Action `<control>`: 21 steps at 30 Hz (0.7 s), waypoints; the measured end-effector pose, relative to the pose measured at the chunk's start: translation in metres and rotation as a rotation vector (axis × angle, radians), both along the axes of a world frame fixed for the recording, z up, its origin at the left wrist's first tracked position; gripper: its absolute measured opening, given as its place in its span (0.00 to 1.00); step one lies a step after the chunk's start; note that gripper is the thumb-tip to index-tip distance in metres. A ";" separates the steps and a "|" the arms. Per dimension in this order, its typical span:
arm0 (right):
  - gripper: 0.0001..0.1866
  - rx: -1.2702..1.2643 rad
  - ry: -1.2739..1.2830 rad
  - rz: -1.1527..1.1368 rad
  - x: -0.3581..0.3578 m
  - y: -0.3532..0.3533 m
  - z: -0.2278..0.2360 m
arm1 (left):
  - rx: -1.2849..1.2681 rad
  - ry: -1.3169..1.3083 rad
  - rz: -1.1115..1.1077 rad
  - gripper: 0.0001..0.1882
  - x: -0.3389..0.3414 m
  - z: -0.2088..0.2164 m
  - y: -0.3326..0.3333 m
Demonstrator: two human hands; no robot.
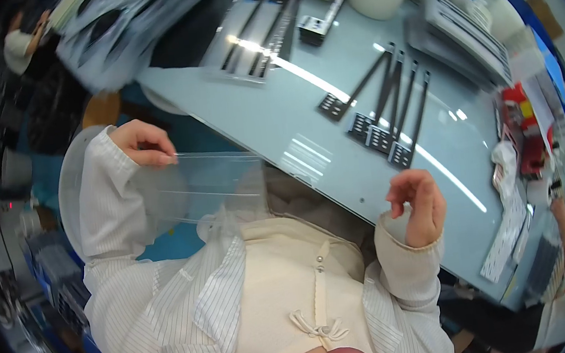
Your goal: Assembling small black plastic components by cleaning them with a cloth and applying adhesive labels.
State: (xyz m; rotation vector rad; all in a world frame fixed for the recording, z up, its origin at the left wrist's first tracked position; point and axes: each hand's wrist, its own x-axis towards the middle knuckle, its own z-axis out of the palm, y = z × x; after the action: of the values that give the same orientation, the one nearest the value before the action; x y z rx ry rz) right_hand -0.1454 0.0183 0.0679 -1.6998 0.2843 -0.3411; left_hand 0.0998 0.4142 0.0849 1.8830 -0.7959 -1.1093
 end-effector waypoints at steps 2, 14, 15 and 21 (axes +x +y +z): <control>0.30 -0.022 0.030 -0.013 0.000 -0.005 -0.003 | 0.196 0.048 0.205 0.06 -0.004 -0.016 0.048; 0.27 -0.006 0.101 -0.077 0.001 -0.028 -0.010 | -0.211 0.124 1.461 0.21 0.099 -0.211 0.109; 0.27 0.011 0.103 -0.083 0.002 -0.028 -0.012 | 0.048 0.004 1.501 0.21 0.103 -0.196 0.083; 0.27 0.010 0.122 -0.123 0.009 -0.024 -0.016 | -0.477 0.703 1.968 0.14 0.067 -0.143 -0.019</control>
State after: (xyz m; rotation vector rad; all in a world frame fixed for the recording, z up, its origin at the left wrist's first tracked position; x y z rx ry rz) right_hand -0.1364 -0.0059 0.0515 -1.7003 0.4812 -0.3262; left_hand 0.1673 0.3952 -0.0581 0.8768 1.0321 -0.0916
